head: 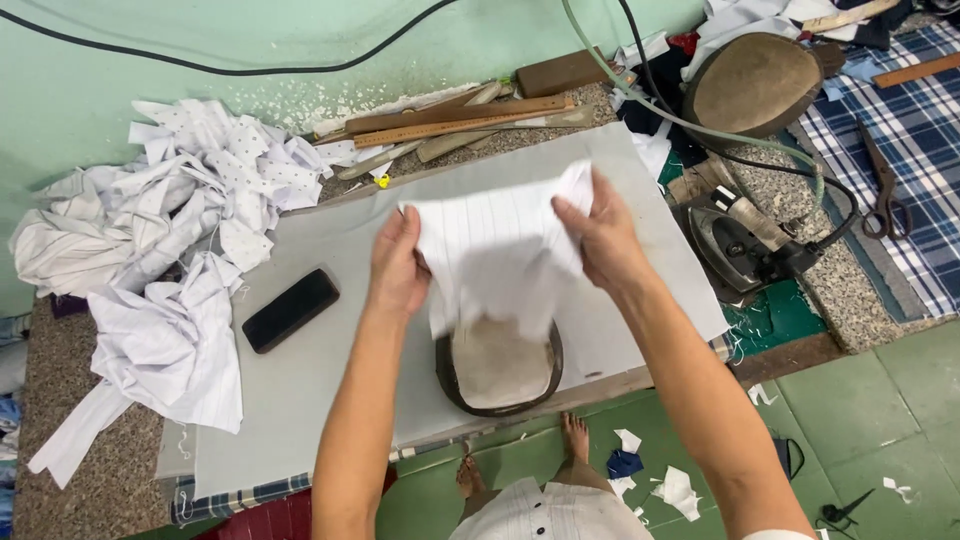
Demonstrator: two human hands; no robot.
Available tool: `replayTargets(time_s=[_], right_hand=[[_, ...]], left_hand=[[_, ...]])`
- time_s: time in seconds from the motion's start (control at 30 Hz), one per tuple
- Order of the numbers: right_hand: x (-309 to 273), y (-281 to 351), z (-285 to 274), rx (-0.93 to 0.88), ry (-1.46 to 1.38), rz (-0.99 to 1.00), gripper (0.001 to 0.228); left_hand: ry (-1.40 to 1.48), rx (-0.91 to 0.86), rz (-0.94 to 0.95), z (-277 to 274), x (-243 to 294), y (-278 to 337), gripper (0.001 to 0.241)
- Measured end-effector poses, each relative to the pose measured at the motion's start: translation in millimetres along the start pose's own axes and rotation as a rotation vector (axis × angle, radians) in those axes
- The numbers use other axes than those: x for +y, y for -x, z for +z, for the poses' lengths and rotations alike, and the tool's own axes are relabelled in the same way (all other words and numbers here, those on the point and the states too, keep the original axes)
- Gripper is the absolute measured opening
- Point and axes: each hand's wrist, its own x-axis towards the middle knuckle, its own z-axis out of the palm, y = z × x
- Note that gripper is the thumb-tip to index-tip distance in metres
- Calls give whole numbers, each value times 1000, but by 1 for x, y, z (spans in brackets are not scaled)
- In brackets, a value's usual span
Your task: Ironing and cutting white striped fabric pieces on a workbench.
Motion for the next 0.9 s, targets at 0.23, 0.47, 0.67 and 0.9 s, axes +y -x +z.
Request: replayTargets(time_s=[0.23, 0.47, 0.67, 0.9], right_hand=[[-4, -33, -7, -91, -125, -328, 97], [69, 9, -42, 117, 167, 67, 83], [89, 98, -63, 179, 257, 455, 85], [152, 117, -113, 9, 395, 746, 90]], left_hand=[[-374, -61, 338, 29, 80, 49, 21], [-319, 229, -113, -50, 6, 69, 42], [-275, 175, -407, -108, -77, 134, 33], [-307, 12, -518, -168, -161, 170, 38]])
